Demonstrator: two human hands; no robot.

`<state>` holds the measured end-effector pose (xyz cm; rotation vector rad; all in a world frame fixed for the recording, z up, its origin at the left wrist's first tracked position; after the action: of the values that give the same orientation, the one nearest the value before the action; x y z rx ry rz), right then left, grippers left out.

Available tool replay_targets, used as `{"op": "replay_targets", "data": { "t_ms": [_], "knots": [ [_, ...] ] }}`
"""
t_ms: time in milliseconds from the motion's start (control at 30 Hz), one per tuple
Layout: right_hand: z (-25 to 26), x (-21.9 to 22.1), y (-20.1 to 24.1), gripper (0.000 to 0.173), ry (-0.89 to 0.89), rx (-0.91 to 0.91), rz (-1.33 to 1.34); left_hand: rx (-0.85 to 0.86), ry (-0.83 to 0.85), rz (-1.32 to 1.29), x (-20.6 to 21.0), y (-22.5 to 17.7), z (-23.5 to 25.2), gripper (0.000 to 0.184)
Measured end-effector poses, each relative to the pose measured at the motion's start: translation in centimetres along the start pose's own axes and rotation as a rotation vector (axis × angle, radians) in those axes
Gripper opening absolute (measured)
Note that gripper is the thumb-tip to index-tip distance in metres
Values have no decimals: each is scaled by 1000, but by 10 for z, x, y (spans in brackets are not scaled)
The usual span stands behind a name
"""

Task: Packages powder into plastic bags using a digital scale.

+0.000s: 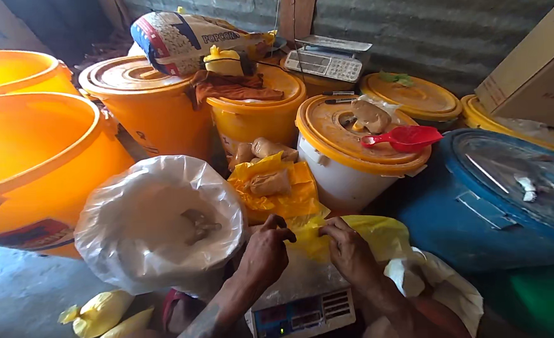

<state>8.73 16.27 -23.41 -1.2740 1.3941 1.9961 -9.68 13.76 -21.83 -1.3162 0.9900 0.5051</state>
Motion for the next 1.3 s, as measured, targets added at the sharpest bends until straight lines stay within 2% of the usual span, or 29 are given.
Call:
{"op": "replay_targets", "data": {
  "t_ms": [100, 200, 300, 367, 433, 533, 600, 700, 767, 833, 933, 1033, 1167, 1300],
  "knots": [
    [-1, 0, -1, 34, 40, 57, 11, -161, 277, 83, 15, 9, 3, 45],
    [-1, 0, -5, 35, 178, 161, -17, -256, 375, 128, 20, 15, 0, 62],
    [-1, 4, -17, 32, 408, 284, -72, -274, 331, 118, 15, 18, -2, 66],
    [-3, 10, -24, 29, 567, 316, -89, -279, 264, 117, 9, 20, -3, 55],
    [-6, 18, -30, 29, 721, 306, -79, -269, 191, 94, 5, 23, -4, 36],
    [-10, 22, -37, 28, 857, 197, -26, -239, 130, 49, 4, 25, -3, 34],
    [-9, 16, -40, 26, 807, 87, 85, -220, 185, 25, 9, 21, -6, 28],
    [1, -7, -29, 26, 503, -48, 211, -198, 297, 2, 23, 12, -12, 43],
    [17, -22, 4, 27, 314, -171, 141, -175, 349, -18, 32, 7, -16, 48],
    [37, -19, 54, 26, 267, -272, 29, -165, 388, -28, 38, 5, -21, 48],
    [76, 22, 134, 26, 465, -357, -154, -197, 420, -19, 38, 2, -32, 38],
    [125, 102, 187, 34, 691, -330, -412, -194, 464, 4, 40, 1, -41, 41],
    [177, 202, 210, 39, 803, -245, -603, -189, 491, -92, 45, 2, -55, 26],
    [197, 239, 211, 40, 956, -66, -530, -147, 480, -102, 50, 6, -65, 23]
  ]
}}
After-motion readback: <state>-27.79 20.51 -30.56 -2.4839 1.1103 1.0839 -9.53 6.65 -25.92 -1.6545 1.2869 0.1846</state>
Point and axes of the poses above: each hand's wrist, its own z-axis towards the middle knuckle, its own x-axis out of the palm, y = z × x, the point moved 6 cm from there along z, towards the middle knuckle, and after that the axes turned 11 degrees about y, right-handed, at the moved point
